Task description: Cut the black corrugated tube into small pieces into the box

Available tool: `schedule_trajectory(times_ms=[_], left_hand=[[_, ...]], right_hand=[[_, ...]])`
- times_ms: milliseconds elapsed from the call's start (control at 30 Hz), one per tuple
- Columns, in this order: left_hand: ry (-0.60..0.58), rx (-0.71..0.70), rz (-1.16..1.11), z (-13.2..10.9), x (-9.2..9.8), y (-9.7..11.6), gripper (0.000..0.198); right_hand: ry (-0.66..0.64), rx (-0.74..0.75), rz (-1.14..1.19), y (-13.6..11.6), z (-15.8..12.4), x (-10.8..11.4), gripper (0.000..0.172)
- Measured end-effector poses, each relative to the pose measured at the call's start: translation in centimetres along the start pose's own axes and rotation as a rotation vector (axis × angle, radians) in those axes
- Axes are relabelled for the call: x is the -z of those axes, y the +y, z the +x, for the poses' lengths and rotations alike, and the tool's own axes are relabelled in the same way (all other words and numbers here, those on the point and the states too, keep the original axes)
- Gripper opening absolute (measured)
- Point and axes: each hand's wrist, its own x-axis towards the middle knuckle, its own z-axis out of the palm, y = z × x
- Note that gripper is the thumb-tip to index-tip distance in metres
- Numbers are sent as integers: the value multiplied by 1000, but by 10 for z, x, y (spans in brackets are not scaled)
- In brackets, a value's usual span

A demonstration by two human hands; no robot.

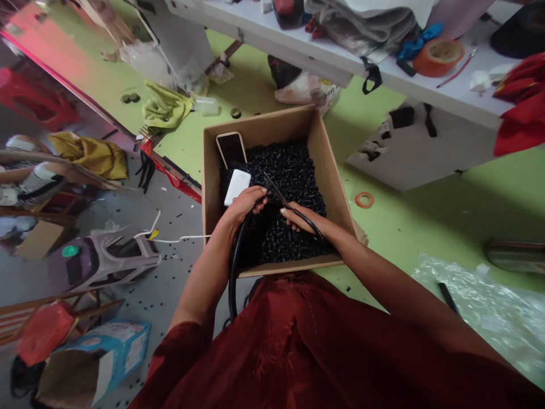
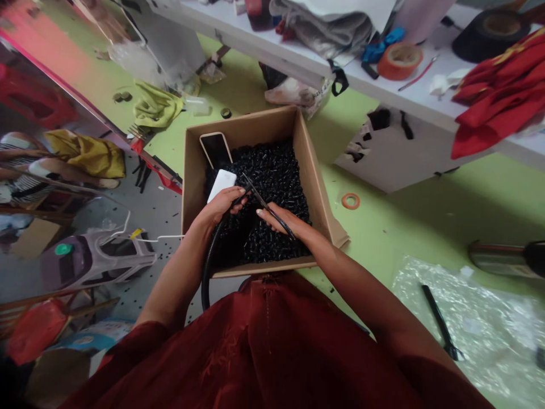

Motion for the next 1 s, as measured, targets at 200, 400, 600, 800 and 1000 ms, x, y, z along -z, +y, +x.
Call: schedule_trajectory(times_ms=[200,400,600,800,1000], left_hand=[[-23,-3,0,0,1,-1,12],[-67,15,22,0,4,-2,16],[-56,50,5,0,3,-1,18],[-65,100,-57,4,0,-6,16],[-67,148,-77,12,1,-18,14]], right_hand=[[-19,17,14,2,0,1,39],[-28,35,16,7,2,1,40],[33,29,2,-5,-8,2,34],[92,103,-117,-12,-15,3,28],[104,93,-387,2,0,1,25]])
